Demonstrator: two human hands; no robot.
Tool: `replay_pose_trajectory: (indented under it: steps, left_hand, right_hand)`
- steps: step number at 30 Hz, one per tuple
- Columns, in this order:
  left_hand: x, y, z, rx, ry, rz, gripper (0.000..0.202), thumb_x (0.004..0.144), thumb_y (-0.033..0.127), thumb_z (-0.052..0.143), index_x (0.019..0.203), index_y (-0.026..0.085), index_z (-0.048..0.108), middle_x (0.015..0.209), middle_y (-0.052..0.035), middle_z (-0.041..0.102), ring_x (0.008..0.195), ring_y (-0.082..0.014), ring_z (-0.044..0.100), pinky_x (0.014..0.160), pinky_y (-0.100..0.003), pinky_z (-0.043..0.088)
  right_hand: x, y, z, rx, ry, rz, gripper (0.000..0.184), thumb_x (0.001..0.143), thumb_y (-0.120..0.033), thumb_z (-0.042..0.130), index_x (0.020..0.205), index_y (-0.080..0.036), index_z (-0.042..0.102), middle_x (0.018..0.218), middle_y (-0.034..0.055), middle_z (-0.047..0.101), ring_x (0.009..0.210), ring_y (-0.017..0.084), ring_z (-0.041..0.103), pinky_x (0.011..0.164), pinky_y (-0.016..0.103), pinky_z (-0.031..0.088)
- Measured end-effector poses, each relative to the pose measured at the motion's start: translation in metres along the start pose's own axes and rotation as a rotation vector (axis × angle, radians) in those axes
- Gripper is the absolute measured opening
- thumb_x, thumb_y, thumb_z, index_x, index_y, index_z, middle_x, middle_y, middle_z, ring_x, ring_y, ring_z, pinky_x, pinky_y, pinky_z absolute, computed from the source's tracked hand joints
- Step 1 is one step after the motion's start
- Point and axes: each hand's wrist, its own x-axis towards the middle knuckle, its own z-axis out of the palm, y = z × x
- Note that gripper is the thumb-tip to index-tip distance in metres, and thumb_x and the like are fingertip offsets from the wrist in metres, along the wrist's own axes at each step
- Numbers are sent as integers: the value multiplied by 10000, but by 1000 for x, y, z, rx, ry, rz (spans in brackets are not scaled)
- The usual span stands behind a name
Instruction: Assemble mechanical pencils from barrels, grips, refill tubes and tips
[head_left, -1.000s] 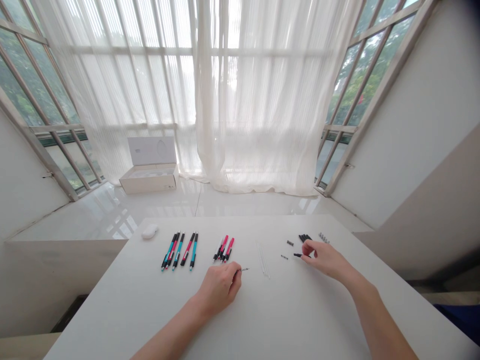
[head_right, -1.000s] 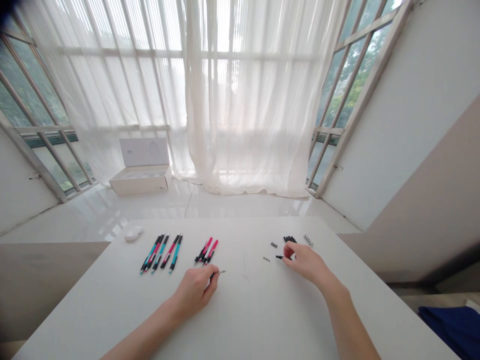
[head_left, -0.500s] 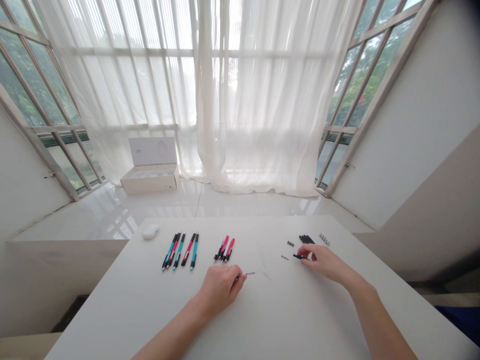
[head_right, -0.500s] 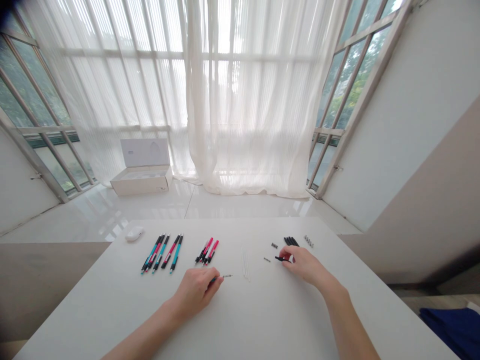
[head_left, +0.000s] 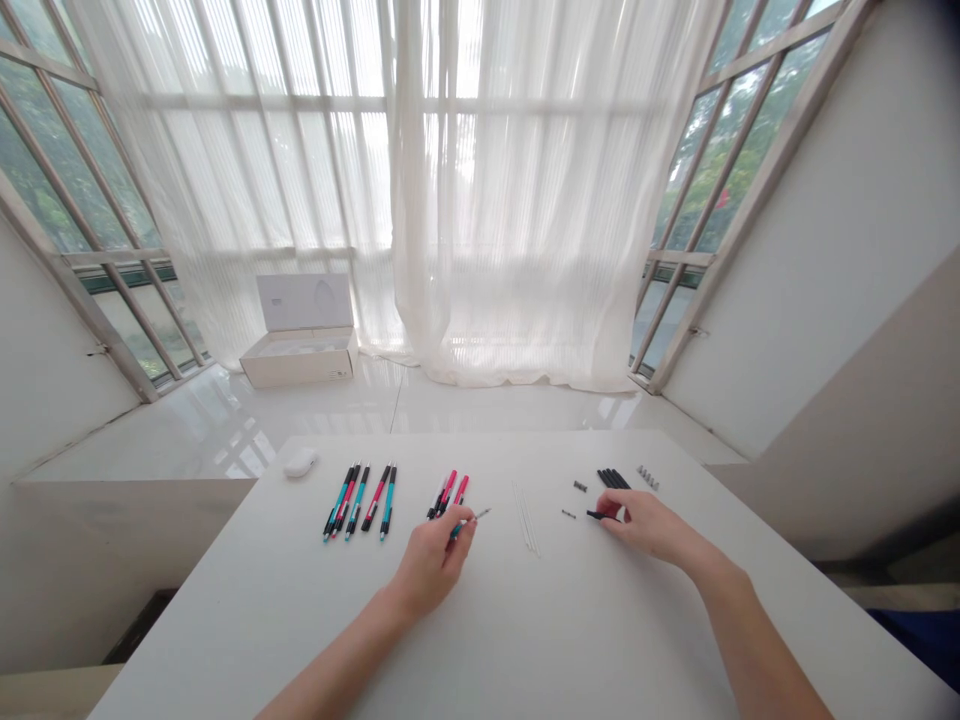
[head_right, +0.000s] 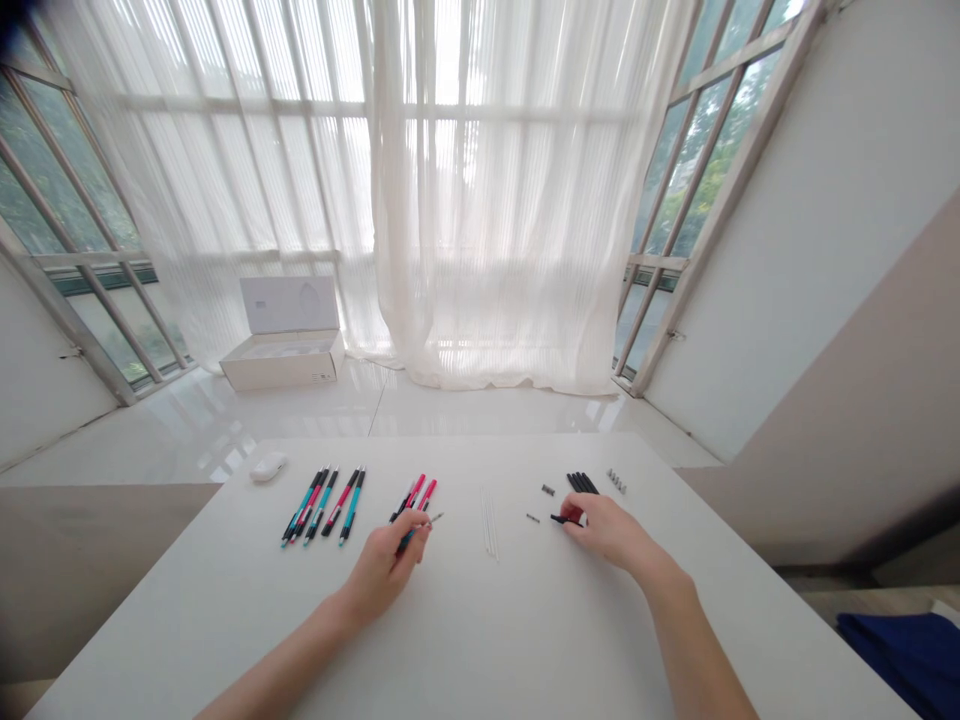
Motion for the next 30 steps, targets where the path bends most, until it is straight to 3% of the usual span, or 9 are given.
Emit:
replay_pose_trajectory:
  steps: [4, 9, 15, 18, 22, 30]
  left_hand:
    - [9, 3, -12, -405, 54, -177, 335, 980, 493, 377, 837, 203, 468, 669, 22, 502, 538, -105, 445, 549, -223, 337]
    - [15, 5, -21, -802, 94, -318, 345, 927, 513, 478, 801, 197, 423, 688, 30, 485, 506, -71, 343, 524, -221, 316]
    - [16, 6, -23, -986, 128, -383, 333, 866, 487, 599, 900, 181, 472, 686, 33, 482, 501, -64, 309, 505, -211, 285]
    - [16, 5, -24, -957, 99, -354, 357, 875, 508, 595, 946, 179, 478, 703, 27, 499, 521, -70, 332, 528, -214, 296]
    - [13, 1, -20, -690, -21, -241, 358, 927, 533, 506, 978, 180, 485, 722, 7, 553, 551, -91, 374, 570, -227, 311]
    - [1, -1, -7, -117, -179, -78, 224, 990, 342, 375, 844, 208, 477, 642, 21, 501, 528, -119, 399, 545, -228, 294]
  right_hand:
    - [0, 2, 0, -14, -20, -6, 142, 722, -269, 578, 811, -223, 678, 832, 50, 683, 712, 208, 608, 620, 290, 428]
    - [-2, 1, -1, -13, -35, 13, 138, 721, -252, 571, 812, -226, 670, 868, 49, 691, 748, 213, 623, 620, 284, 426]
    - [-4, -2, -2, 31, 2, 7, 165, 734, -312, 571, 822, -212, 669, 864, 51, 692, 685, 191, 606, 575, 269, 407]
    - [-6, -14, -6, 45, 52, -22, 181, 754, -335, 550, 827, -212, 661, 803, 42, 674, 644, 176, 577, 576, 272, 403]
    - [-11, -46, -5, 146, 127, -170, 231, 814, -389, 509, 872, -224, 660, 727, 19, 627, 592, 149, 499, 570, 270, 404]
    - [-22, -103, 34, 442, 36, -454, 201, 827, -350, 576, 903, -208, 696, 691, -5, 576, 531, 105, 397, 523, 241, 376]
